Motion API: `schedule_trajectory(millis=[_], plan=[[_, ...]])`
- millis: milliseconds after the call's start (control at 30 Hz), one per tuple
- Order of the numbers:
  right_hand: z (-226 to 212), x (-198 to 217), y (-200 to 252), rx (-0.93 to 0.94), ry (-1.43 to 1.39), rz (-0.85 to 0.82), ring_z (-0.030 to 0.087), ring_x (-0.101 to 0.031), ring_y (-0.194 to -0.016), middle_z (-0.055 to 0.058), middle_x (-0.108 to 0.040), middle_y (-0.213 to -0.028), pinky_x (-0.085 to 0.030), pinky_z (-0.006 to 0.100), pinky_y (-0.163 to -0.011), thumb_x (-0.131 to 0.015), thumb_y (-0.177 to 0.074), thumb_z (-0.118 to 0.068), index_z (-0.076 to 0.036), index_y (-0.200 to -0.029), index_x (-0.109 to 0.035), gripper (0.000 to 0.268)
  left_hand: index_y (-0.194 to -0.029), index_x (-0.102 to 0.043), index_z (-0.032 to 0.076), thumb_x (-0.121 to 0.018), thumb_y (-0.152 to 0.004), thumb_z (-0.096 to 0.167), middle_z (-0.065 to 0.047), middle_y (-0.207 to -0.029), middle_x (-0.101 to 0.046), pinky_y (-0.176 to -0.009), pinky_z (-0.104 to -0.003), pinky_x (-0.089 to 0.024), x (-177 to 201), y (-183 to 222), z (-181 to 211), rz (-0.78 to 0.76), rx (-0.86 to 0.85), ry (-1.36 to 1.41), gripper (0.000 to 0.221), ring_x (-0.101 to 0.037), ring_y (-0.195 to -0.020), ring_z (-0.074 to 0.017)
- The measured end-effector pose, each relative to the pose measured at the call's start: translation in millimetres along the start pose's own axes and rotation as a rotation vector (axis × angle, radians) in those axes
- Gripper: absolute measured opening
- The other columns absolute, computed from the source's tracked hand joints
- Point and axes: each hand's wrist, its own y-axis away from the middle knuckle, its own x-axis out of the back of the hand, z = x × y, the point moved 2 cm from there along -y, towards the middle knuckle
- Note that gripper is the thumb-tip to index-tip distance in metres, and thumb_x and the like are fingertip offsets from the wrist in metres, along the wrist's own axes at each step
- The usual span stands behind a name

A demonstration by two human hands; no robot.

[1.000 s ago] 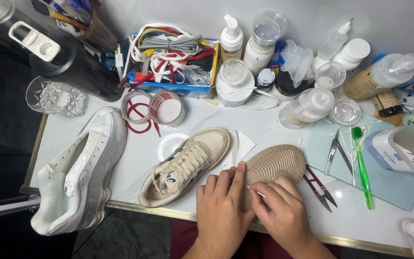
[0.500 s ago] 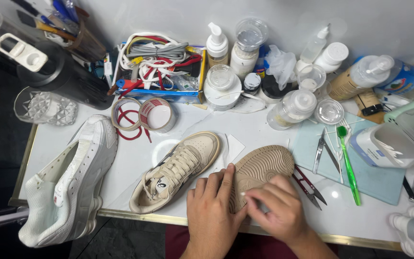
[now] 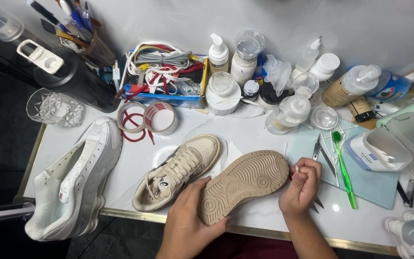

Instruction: The person scrapes a shoe sole with a tool and wipes it with a cotton swab.

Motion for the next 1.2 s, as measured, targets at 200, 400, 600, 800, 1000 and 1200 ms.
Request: schedule_trajectory(millis=[200, 400, 600, 800, 1000, 1200], plan=[[4.6, -1.1, 0.4, -0.066, -0.311, -0.242, 0.018, -0.055, -0.124, 0.014, -0.053, -0.137, -0.044, 0.034, -0.11, -0.045, -0.11, -0.056, -0.004, -0.114, -0.044, 0.053, -0.135, -0.053, -0.003, -0.095, -0.059, 0.017, -0.021, -0.13, -0.068, -0.105, -0.041, -0.053, -5.5, 20.0, -24.2, 0.155, -0.005, 0.316, 0.089, -0.068, -0.124, -0.0287], [44.6, 11.7, 40.4, -0.253, -0.627, -0.36, 0.016, -0.058, -0.118, 0.01, -0.06, -0.125, -0.047, 0.035, -0.107, -0.063, -0.098, -0.065, 0.009, -0.146, -0.041, 0.091, -0.134, -0.053, -0.004, -0.098, -0.058, 0.017, -0.025, -0.135, -0.064, -0.109, -0.044, -0.052, -14.9, 20.2, -29.5, 0.259, -0.169, 0.263, 0.09, -0.065, -0.129, -0.0333], [46.8, 11.6, 40.8, -0.17, -0.539, -0.338, 0.016, -0.056, -0.122, 0.012, -0.061, -0.132, -0.043, 0.033, -0.109, -0.06, -0.1, -0.064, 0.009, -0.14, -0.047, 0.085, -0.134, -0.049, -0.003, -0.098, -0.062, 0.014, -0.027, -0.138, -0.06, -0.11, -0.044, -0.053, -21.7, 13.8, -22.9, 0.363, -0.288, 0.337, 0.089, -0.063, -0.132, -0.0335], [55.3, 15.0, 43.8, -0.227, -0.516, -0.34, 0.016, -0.054, -0.114, 0.013, -0.06, -0.126, -0.042, 0.031, -0.101, -0.058, -0.101, -0.06, 0.011, -0.143, -0.047, 0.083, -0.134, -0.049, -0.002, -0.098, -0.062, 0.013, -0.026, -0.138, -0.06, -0.108, -0.042, -0.055, -21.1, 10.2, -12.6, 0.35, -0.27, 0.304, 0.088, -0.064, -0.13, -0.0326], [44.1, 13.2, 37.3, -0.171, -0.524, -0.315, 0.016, -0.063, -0.109, 0.013, -0.065, -0.124, -0.053, 0.029, -0.095, -0.05, -0.108, -0.05, 0.008, -0.139, -0.049, 0.066, -0.134, -0.047, -0.002, -0.098, -0.063, 0.012, -0.027, -0.139, -0.058, -0.11, -0.042, -0.054, -25.7, 9.4, -10.5, 0.337, -0.298, 0.33, 0.089, -0.062, -0.132, -0.033], [39.2, 16.3, 36.0, -0.273, -0.616, -0.203, 0.015, -0.053, -0.082, 0.009, -0.059, -0.1, -0.05, 0.028, -0.081, -0.049, -0.111, -0.03, 0.001, -0.124, -0.047, 0.034, -0.131, -0.043, -0.003, -0.095, -0.065, 0.015, -0.027, -0.14, -0.057, -0.108, -0.043, -0.053, -19.8, 13.8, -8.1, 0.253, -0.274, 0.336, 0.086, -0.063, -0.13, -0.0321]])
